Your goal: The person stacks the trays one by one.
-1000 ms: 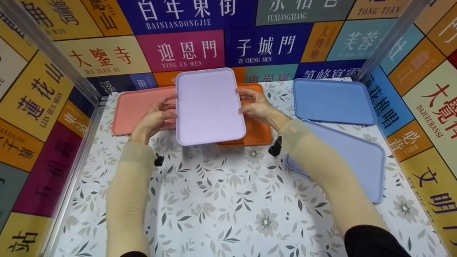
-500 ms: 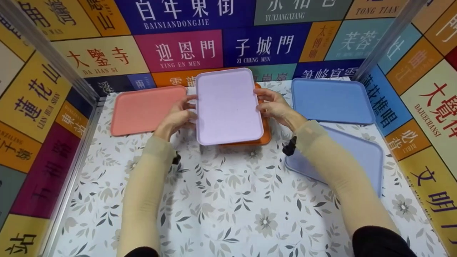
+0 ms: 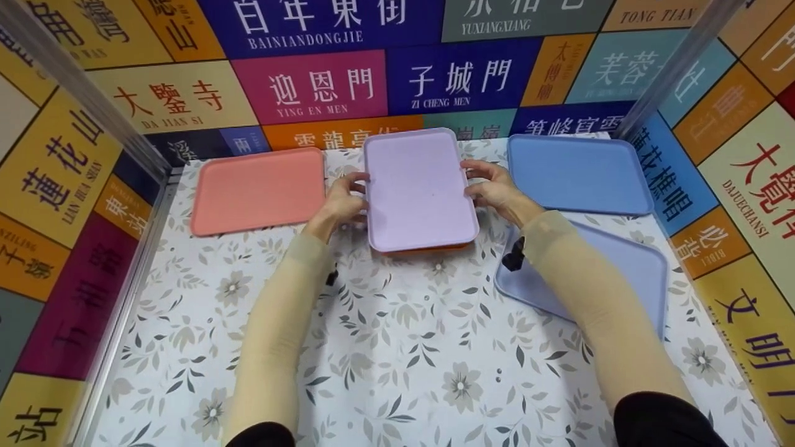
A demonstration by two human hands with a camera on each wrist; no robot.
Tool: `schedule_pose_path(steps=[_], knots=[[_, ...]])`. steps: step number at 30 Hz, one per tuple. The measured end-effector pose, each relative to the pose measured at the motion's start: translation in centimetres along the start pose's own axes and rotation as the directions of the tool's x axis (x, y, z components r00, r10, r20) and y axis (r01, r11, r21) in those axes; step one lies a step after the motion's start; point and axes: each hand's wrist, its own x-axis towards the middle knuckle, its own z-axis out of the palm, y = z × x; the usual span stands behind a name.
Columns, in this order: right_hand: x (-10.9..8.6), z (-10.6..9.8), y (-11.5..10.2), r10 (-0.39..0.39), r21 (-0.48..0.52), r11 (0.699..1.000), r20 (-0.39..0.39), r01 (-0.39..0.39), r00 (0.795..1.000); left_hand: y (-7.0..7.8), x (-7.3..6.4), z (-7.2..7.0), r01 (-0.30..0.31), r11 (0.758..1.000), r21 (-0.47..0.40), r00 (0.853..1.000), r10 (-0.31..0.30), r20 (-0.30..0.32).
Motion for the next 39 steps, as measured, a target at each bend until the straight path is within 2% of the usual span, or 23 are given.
schedule_pose_path(steps=[5,7,8,11,13,14,15,20,22,25,27,29,33,35,36,39], knots=[[0.4,-0.2,0.7,0.001,-0.029,1.0,-0.023,-0.002,1.0,-0.3,0.9,1.1,-0.038,0.989,0.146,0.999,0.042,-0.021],[0.5,-0.2,1.0,0.008,-0.038,0.999,-0.032,-0.009,0.999,-0.8,1.6,1.2,-0.043,0.984,0.173,0.999,0.048,-0.026],[0.6,-0.2,1.1,0.008,-0.043,0.999,-0.035,-0.009,0.999,-2.1,2.9,1.1,-0.05,0.983,0.176,0.998,0.056,-0.026],[0.8,-0.2,1.4,0.01,-0.068,0.998,-0.053,-0.014,0.999,-4.0,5.5,1.2,-0.031,0.971,0.236,0.998,0.045,-0.054],[1.0,-0.1,1.5,0.006,-0.094,0.996,-0.063,-0.012,0.998,-5.3,7.3,1.4,-0.024,0.954,0.297,0.995,0.05,-0.081],[1.0,0.0,1.6,0.002,-0.108,0.994,-0.067,-0.01,0.998,-5.2,7.4,1.5,-0.013,0.946,0.325,0.995,0.043,-0.085],[1.0,0.1,1.6,-0.001,-0.125,0.992,-0.073,-0.008,0.997,-4.0,6.4,1.8,0.002,0.932,0.363,0.995,0.034,-0.094],[1.1,0.5,1.8,-0.037,-0.188,0.982,-0.088,0.02,0.995,-0.1,2.3,2.5,0.008,0.874,0.486,0.994,0.047,-0.101],[1.2,0.8,2.0,-0.041,-0.188,0.982,-0.091,0.024,0.995,0.3,1.9,2.8,0.009,0.843,0.537,0.991,0.064,-0.117],[1.3,1.2,2.1,-0.034,-0.172,0.985,-0.099,0.017,0.994,0.6,1.9,3.1,0.037,0.801,0.598,0.989,0.055,-0.135],[1.5,1.4,2.3,-0.032,-0.156,0.988,-0.106,0.015,0.994,0.7,1.9,3.4,0.059,0.78,0.623,0.989,0.039,-0.142],[1.5,1.5,2.6,-0.035,-0.148,0.989,-0.11,0.018,0.993,0.7,1.9,3.6,0.08,0.77,0.633,0.989,0.018,-0.146],[1.7,1.5,3.0,-0.058,-0.172,0.984,-0.127,0.035,0.99,0.7,1.9,3.9,0.094,0.772,0.629,0.989,0.002,-0.15],[1.7,1.6,3.1,-0.073,-0.211,0.977,-0.134,0.043,0.988,0.6,1.9,3.9,0.09,0.772,0.629,0.989,0.007,-0.15],[1.7,1.6,3.1,-0.082,-0.239,0.97,-0.139,0.047,0.987,-0.5,3.1,3.7,0.077,0.771,0.632,0.988,0.025,-0.151],[1.6,1.8,3.0,-0.089,-0.32,0.947,-0.143,0.039,0.986,-0.6,3.1,3.8,0.087,0.772,0.629,0.987,0.017,-0.157]])
